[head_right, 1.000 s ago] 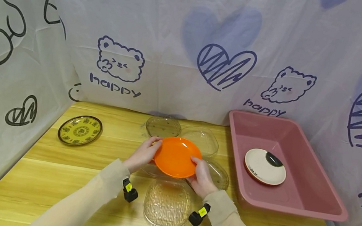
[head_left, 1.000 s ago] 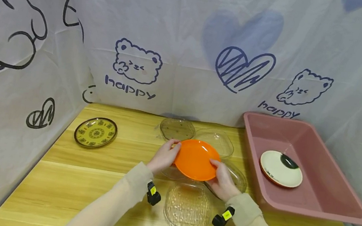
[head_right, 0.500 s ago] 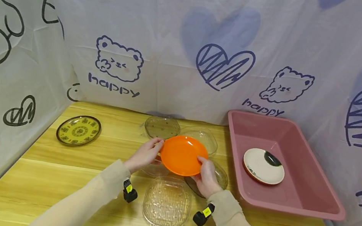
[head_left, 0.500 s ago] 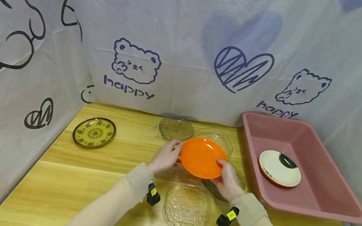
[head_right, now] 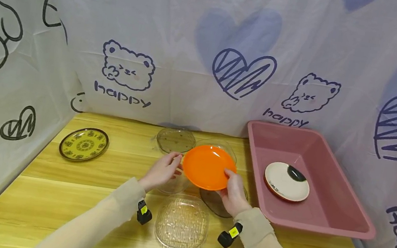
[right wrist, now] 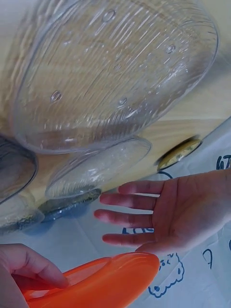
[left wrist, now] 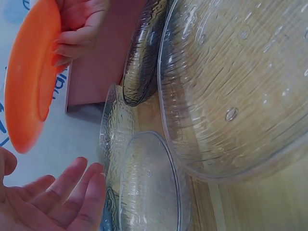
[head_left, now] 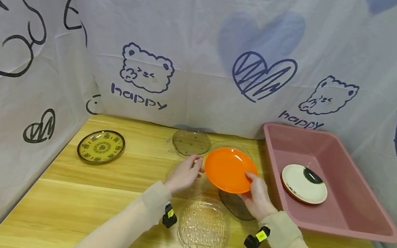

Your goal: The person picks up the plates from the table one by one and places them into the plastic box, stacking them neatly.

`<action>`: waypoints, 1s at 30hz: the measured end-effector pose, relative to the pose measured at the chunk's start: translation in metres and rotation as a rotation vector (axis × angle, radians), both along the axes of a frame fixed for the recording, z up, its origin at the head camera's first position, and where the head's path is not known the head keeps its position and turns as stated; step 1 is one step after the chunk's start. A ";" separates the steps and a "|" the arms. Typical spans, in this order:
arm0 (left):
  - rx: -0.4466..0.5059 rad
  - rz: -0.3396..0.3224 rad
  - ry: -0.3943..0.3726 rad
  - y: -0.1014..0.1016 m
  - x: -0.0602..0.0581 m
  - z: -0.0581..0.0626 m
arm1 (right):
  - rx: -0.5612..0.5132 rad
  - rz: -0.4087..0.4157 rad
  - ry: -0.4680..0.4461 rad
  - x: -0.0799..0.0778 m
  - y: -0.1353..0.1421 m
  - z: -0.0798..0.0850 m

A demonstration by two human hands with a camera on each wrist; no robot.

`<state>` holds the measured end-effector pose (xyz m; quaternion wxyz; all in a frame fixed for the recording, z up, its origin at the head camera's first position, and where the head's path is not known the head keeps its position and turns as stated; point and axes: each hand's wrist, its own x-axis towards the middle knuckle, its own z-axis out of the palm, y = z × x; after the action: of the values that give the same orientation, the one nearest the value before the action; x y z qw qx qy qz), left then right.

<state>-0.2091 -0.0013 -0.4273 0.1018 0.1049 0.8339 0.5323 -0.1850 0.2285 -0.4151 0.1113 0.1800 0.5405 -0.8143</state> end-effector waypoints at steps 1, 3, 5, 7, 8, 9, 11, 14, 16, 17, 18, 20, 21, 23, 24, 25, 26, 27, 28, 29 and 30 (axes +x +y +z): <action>-0.007 0.002 0.009 0.001 0.000 0.000 | 0.000 -0.004 0.000 0.000 0.002 0.002; -0.020 0.006 0.034 0.003 0.000 0.001 | 0.006 0.004 0.005 0.001 0.006 0.005; -0.033 0.012 0.065 0.006 0.000 0.001 | 0.012 0.005 0.012 0.001 0.010 0.008; -0.045 0.018 0.095 0.009 -0.001 0.002 | 0.012 0.002 0.015 0.001 0.014 0.012; -0.057 0.019 0.110 0.011 -0.001 0.002 | 0.010 0.000 0.014 0.000 0.016 0.013; -0.065 0.020 0.120 0.012 0.000 0.002 | 0.005 -0.005 0.014 0.000 0.018 0.015; -0.081 0.017 0.133 0.016 0.001 0.003 | -0.008 -0.008 0.010 -0.001 0.022 0.018; -0.108 0.008 0.160 0.021 0.003 0.004 | -0.033 -0.018 0.007 -0.001 0.028 0.023; -0.111 0.001 0.168 0.025 0.004 0.006 | -0.049 -0.025 0.004 -0.001 0.033 0.027; -0.113 0.000 0.175 0.028 0.005 0.007 | -0.058 -0.033 0.000 -0.001 0.035 0.029; -0.115 -0.004 0.190 0.030 0.005 0.007 | -0.068 -0.042 -0.005 -0.001 0.038 0.031; -0.114 -0.011 0.198 0.034 0.006 0.008 | -0.084 -0.048 -0.010 -0.001 0.042 0.036; -0.112 -0.014 0.208 0.037 0.007 0.008 | -0.095 -0.055 -0.011 -0.001 0.045 0.038; -0.116 -0.021 0.230 0.042 0.007 0.007 | -0.116 -0.071 -0.015 -0.001 0.049 0.041; -0.120 -0.026 0.235 0.045 0.007 0.007 | -0.123 -0.075 -0.012 -0.001 0.052 0.043; -0.122 -0.032 0.234 0.047 0.008 0.006 | -0.134 -0.080 -0.010 -0.001 0.054 0.045; -0.122 -0.040 0.236 0.050 0.008 0.006 | -0.148 -0.087 -0.009 0.000 0.057 0.047; -0.123 -0.047 0.240 0.053 0.009 0.006 | -0.162 -0.093 -0.005 -0.001 0.060 0.048; -0.129 -0.056 0.243 0.055 0.009 0.006 | -0.177 -0.100 -0.003 -0.001 0.063 0.049; -0.134 -0.063 0.245 0.058 0.010 0.006 | -0.186 -0.100 0.004 -0.001 0.066 0.051; -0.144 -0.071 0.251 0.061 0.011 0.007 | -0.199 -0.100 0.011 -0.001 0.069 0.052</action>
<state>-0.1981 0.0594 -0.4207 0.0227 0.1925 0.8718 0.4499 -0.1857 0.2974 -0.3633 0.0849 0.1902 0.4481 -0.8694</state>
